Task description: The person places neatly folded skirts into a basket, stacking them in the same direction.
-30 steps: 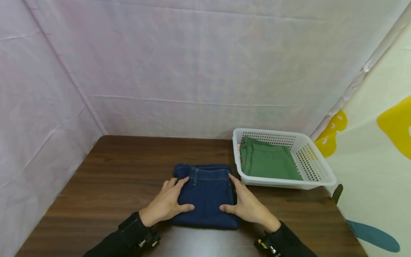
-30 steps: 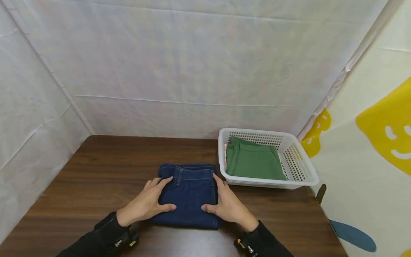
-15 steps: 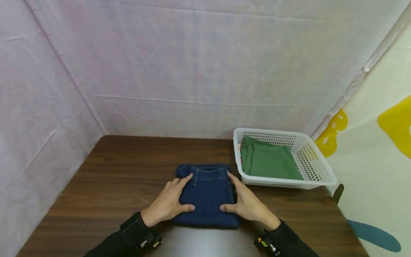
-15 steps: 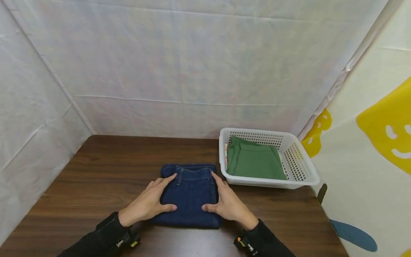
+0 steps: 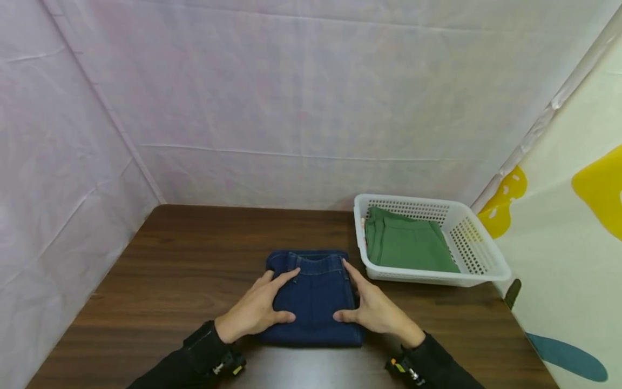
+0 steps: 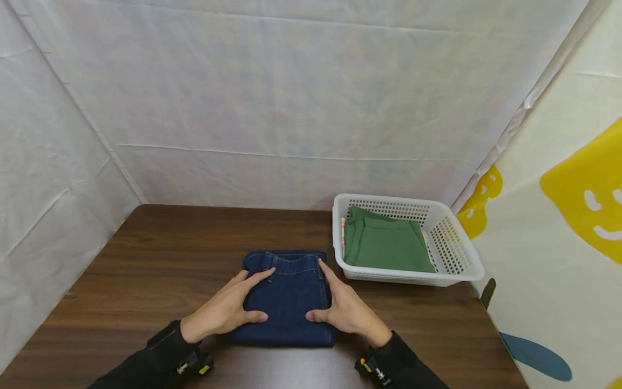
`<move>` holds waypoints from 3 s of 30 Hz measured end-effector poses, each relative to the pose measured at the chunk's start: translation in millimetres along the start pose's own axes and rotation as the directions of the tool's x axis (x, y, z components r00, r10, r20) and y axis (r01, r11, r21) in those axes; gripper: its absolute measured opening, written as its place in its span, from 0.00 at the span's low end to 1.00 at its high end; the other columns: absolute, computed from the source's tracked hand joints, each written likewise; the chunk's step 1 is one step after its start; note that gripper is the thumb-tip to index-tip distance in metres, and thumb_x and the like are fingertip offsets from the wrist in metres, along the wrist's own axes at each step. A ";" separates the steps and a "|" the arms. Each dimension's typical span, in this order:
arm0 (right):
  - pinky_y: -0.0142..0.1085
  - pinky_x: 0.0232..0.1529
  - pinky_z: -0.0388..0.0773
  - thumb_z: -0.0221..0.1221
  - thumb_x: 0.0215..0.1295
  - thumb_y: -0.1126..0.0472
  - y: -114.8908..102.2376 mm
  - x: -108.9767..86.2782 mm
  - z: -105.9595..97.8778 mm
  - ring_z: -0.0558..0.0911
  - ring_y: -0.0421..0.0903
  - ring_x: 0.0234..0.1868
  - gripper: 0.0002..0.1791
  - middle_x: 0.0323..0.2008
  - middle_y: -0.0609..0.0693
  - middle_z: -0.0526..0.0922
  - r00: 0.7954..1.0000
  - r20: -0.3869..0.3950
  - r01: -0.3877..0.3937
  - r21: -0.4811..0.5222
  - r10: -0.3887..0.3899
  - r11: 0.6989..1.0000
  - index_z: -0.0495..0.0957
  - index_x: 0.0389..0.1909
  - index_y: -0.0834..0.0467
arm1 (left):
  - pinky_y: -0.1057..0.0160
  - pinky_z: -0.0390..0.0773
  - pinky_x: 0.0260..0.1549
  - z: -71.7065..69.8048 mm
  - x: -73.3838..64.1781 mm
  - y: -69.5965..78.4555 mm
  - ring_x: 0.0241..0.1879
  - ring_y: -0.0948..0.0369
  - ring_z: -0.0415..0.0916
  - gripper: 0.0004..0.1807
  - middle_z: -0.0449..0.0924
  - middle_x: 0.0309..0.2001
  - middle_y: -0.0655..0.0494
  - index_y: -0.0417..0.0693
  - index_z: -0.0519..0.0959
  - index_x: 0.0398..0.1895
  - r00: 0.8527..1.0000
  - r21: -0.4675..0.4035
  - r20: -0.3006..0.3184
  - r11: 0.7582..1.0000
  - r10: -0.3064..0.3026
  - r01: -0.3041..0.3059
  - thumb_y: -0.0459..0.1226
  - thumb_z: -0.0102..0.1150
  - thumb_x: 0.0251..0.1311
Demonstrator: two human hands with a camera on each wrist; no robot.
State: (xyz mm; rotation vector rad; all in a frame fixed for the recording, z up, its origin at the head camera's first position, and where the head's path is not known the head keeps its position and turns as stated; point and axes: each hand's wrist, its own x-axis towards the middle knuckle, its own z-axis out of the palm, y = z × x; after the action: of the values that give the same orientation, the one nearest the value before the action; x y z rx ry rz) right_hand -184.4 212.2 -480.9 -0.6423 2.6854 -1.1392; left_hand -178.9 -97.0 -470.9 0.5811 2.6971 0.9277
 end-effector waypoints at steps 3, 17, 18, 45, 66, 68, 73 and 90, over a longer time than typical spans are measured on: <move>0.54 0.61 0.71 0.76 0.52 0.42 0.2 1.1 0.5 0.72 0.50 0.64 0.66 0.71 0.53 0.66 1.000 0.006 0.005 0.011 -0.005 1.000 0.40 0.82 0.44 | 0.30 0.66 0.56 -0.9 -0.5 -0.5 0.72 0.33 0.50 0.50 0.47 0.76 0.32 0.74 0.56 0.79 1.000 -0.009 0.007 1.000 0.010 -0.010 0.48 0.75 0.56; 0.55 0.67 0.62 0.77 0.52 0.57 -2.8 4.9 5.1 0.60 0.50 0.72 0.66 0.77 0.49 0.52 0.995 -0.049 0.087 0.090 -0.083 0.992 0.39 0.82 0.43 | 0.37 0.69 0.58 -5.4 -2.5 -2.7 0.69 0.38 0.59 0.33 0.58 0.71 0.35 0.63 0.75 0.67 0.998 -0.018 -0.021 0.998 0.053 -0.054 0.45 0.74 0.57; 0.56 0.67 0.62 0.77 0.53 0.58 -3.9 5.1 5.3 0.59 0.50 0.73 0.66 0.78 0.49 0.50 0.994 -0.054 0.097 0.086 -0.093 0.992 0.39 0.82 0.43 | 0.39 0.71 0.56 -5.8 -2.1 -2.7 0.66 0.40 0.64 0.33 0.63 0.67 0.37 0.62 0.75 0.67 0.998 -0.014 -0.029 0.998 0.061 -0.061 0.45 0.75 0.57; 0.44 0.51 0.75 0.72 0.61 0.56 -45.9 3.5 -10.1 0.74 0.40 0.54 0.42 0.57 0.42 0.72 0.984 -0.142 0.099 -0.049 -0.105 0.994 0.64 0.73 0.34 | 0.41 0.74 0.55 -41.0 -9.1 12.2 0.67 0.45 0.65 0.35 0.62 0.70 0.44 0.73 0.74 0.67 0.987 0.006 -0.157 0.999 0.043 -0.043 0.47 0.76 0.55; 0.53 0.54 0.76 0.69 0.65 0.58 -63.7 13.4 -87.1 0.75 0.51 0.60 0.38 0.63 0.51 0.72 0.945 -0.288 0.122 -0.125 -0.154 0.985 0.66 0.73 0.37 | 0.54 0.77 0.43 -77.6 37.4 59.8 0.49 0.55 0.72 0.33 0.68 0.58 0.53 0.67 0.70 0.71 0.931 0.065 -0.248 0.963 0.269 -0.261 0.45 0.69 0.63; 0.54 0.55 0.75 0.68 0.66 0.59 -59.1 14.7 -94.2 0.74 0.52 0.61 0.37 0.65 0.52 0.71 0.943 -0.299 0.116 -0.125 -0.149 0.985 0.66 0.73 0.38 | 0.53 0.77 0.45 -76.0 45.5 63.5 0.53 0.54 0.72 0.33 0.68 0.61 0.53 0.67 0.70 0.71 0.928 0.047 -0.245 0.960 0.280 -0.277 0.44 0.69 0.63; 0.50 0.48 0.76 0.66 0.68 0.63 -44.1 17.7 -111.5 0.76 0.53 0.61 0.36 0.69 0.54 0.69 0.934 -0.330 0.095 -0.137 -0.136 0.986 0.66 0.73 0.41 | 0.48 0.73 0.57 -68.0 67.3 73.1 0.67 0.50 0.64 0.33 0.63 0.70 0.51 0.67 0.69 0.72 0.930 -0.013 -0.218 0.951 0.297 -0.307 0.42 0.67 0.65; 0.37 0.11 0.61 0.59 0.67 0.69 0.2 17.5 -160.6 0.57 0.46 0.08 0.34 0.69 0.64 0.67 0.875 -0.484 -0.088 -0.187 -0.014 0.978 0.69 0.72 0.46 | 0.53 0.72 0.59 -33.5 143.4 114.5 0.68 0.53 0.64 0.32 0.64 0.68 0.52 0.65 0.70 0.71 0.905 -0.051 -0.219 0.922 0.365 -0.385 0.37 0.66 0.65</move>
State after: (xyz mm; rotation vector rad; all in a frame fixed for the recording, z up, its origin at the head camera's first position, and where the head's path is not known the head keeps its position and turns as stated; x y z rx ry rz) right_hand -248.6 308.7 -368.3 -0.3595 3.2551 -1.1484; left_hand -285.0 30.3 -385.4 1.0674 2.7507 1.2658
